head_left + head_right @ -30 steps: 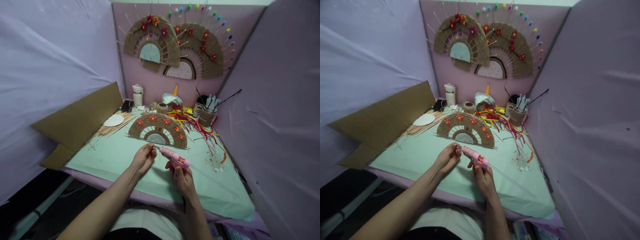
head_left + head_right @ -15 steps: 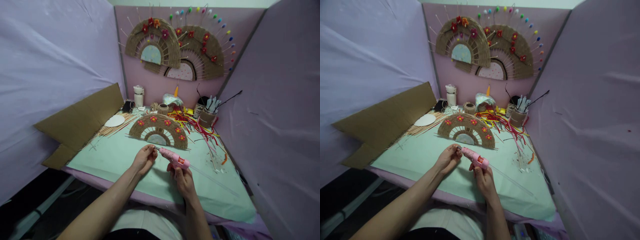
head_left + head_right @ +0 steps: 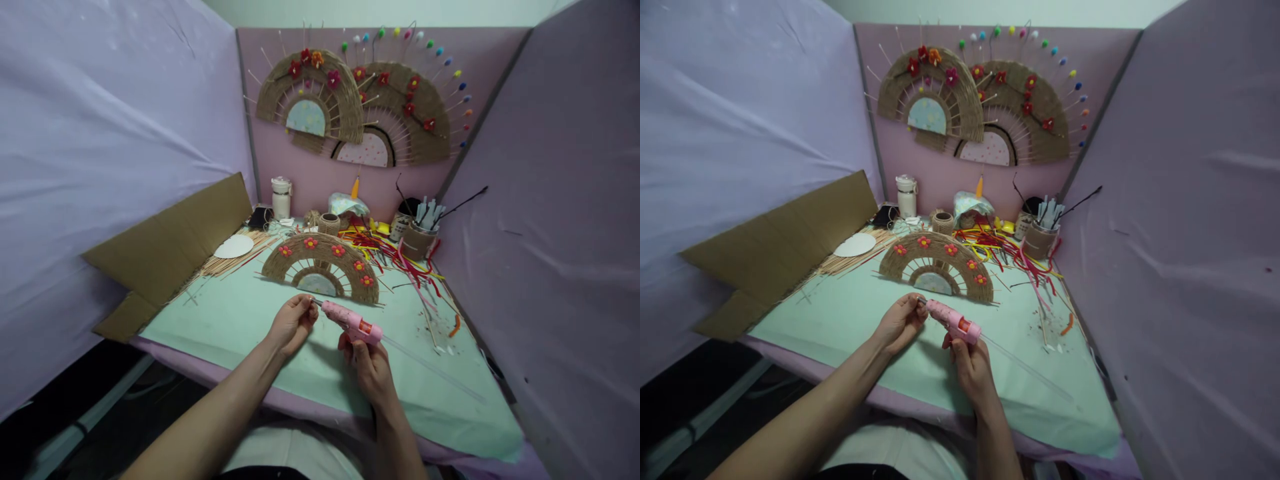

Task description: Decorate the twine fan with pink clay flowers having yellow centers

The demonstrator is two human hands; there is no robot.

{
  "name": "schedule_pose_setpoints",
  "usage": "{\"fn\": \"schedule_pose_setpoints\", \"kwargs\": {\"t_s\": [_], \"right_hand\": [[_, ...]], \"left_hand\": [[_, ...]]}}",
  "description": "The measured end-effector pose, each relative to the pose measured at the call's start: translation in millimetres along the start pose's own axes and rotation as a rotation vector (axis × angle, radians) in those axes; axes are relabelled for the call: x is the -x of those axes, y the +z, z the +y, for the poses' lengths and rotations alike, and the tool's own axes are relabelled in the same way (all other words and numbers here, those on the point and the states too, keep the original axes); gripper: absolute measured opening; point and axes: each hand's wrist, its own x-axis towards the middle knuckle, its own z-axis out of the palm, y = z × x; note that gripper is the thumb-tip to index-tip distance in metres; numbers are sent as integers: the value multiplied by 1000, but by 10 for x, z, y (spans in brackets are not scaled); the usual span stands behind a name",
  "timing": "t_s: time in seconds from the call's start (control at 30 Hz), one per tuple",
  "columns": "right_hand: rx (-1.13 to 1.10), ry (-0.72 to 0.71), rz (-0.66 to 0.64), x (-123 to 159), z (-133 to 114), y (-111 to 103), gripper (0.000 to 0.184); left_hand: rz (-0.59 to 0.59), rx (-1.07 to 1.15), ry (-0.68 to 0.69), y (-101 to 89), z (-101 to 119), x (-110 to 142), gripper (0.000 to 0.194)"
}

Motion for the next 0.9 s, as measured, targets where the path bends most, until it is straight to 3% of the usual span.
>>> {"fn": "schedule_pose_setpoints", "kwargs": {"t_s": [0.5,0.9], "right_hand": [[21,-3,21,1,19,5,58],[13,-7,29,-2,22,9,58]], "left_hand": [[11,14,13,7,-3,12,41],[0,4,18,-3,-7,8,41]]}}
